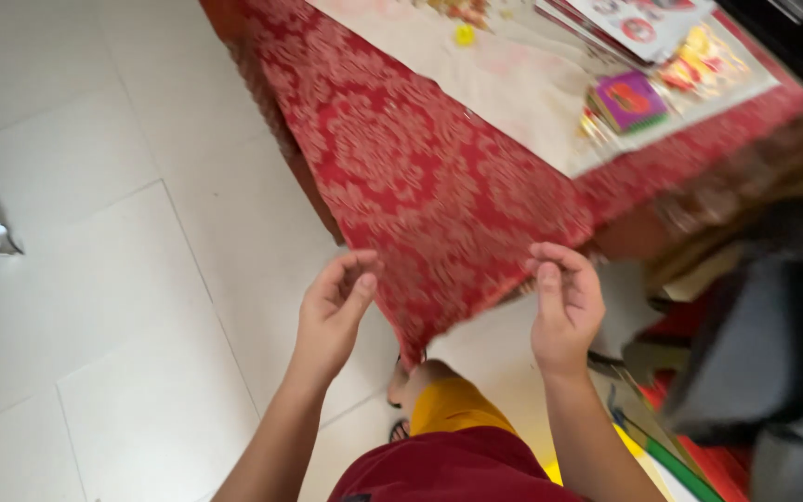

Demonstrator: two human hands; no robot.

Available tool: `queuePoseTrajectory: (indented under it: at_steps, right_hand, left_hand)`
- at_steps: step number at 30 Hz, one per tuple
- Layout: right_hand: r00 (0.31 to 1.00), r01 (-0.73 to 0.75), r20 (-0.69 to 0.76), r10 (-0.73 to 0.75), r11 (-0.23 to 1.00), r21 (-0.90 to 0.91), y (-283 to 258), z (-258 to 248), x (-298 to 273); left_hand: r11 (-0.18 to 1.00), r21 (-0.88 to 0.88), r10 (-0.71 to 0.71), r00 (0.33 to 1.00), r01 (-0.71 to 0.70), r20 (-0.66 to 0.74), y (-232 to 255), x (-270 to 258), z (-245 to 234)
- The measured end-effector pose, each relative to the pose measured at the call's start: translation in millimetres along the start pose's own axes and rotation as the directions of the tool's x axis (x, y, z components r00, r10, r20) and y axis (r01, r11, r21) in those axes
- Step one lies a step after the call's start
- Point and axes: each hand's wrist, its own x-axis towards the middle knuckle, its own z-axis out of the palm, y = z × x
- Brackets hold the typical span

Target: Picking up various household items from a bed and placing them onto a wooden cabinet or into drawers to tidy the room.

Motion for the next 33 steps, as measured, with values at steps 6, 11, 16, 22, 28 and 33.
queuePoseTrajectory:
  at_steps: [6, 11, 16, 22, 28, 33]
  right_hand:
    - [0.997, -0.081, 0.013, 0.081, 0.997, 0.013, 54, 62, 78]
    - [0.983, -0.184, 0.009, 0.184, 0.981, 0.065, 56, 111, 111]
    - [0.973, -0.223, 0.026, 0.229, 0.963, -0.149, 69, 122, 118]
    - [0.929, -0.364, -0.179, 0.323, 0.881, -0.302, 100, 135, 119]
    - [0.859, -0.498, -0.399, 0.32, 0.701, -0.51, 130, 167, 150]
    - [0.965, -0.249, -0.259, 0.049, 0.494, -0.833, 190, 167, 199]
  left_hand:
    - [0.987, 0.148, -0.056, 0.998, 0.058, -0.019, 3, 67, -40]
    - [0.971, 0.197, -0.148, 0.987, 0.134, 0.058, 15, 126, -50]
    - [0.952, 0.246, -0.231, 0.956, 0.183, 0.182, -1, 188, -44]
    - [0.902, 0.43, -0.245, 0.873, 0.045, 0.422, -41, 298, -46]
    - [0.66, 0.621, -0.066, 0.791, -0.423, 0.609, -64, 400, -62]
    - [0.67, 0.605, -0.091, 0.761, -0.43, 0.643, -73, 435, -69]
